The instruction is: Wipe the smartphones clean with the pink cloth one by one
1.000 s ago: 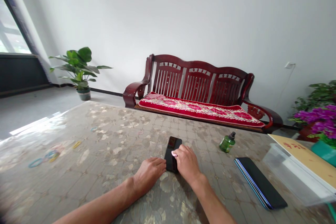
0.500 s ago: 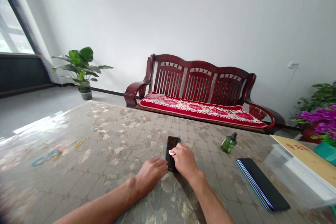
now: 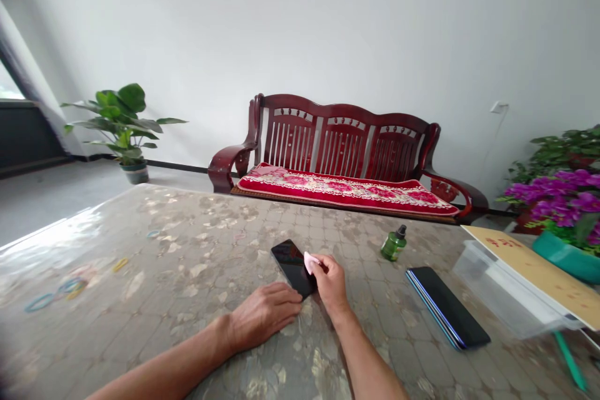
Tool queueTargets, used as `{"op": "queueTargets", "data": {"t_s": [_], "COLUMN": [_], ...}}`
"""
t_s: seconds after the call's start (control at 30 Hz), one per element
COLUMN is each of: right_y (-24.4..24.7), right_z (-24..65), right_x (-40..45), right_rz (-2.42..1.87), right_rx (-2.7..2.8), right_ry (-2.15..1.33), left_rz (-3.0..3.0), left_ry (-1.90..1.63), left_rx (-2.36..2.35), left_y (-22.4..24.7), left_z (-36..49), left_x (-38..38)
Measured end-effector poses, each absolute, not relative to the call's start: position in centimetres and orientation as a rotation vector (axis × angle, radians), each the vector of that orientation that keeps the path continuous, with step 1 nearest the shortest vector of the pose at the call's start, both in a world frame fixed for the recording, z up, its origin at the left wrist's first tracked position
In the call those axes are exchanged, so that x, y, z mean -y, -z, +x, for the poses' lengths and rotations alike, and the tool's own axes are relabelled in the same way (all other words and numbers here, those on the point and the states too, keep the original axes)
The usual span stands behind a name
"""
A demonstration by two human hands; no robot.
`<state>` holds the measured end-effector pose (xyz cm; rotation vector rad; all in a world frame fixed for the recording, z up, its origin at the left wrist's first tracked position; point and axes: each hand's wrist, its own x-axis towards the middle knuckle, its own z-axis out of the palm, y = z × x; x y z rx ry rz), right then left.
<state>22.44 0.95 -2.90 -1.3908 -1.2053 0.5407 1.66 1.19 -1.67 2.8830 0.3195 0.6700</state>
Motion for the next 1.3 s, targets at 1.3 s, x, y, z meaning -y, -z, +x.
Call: {"op": "queueTargets", "data": {"t_s": [1.3], "right_y": [3.2], "right_z": [23.7], "right_x": [-1.1], "right_rz": [-1.496], "right_rx": [1.317], "right_ry": [-0.24], "left_rz": [2.661], "left_ry": [-0.494], "left_rx": [-1.056], "left_y": [1.9], "left_z": [-0.6], "left_x": [-7.3]}}
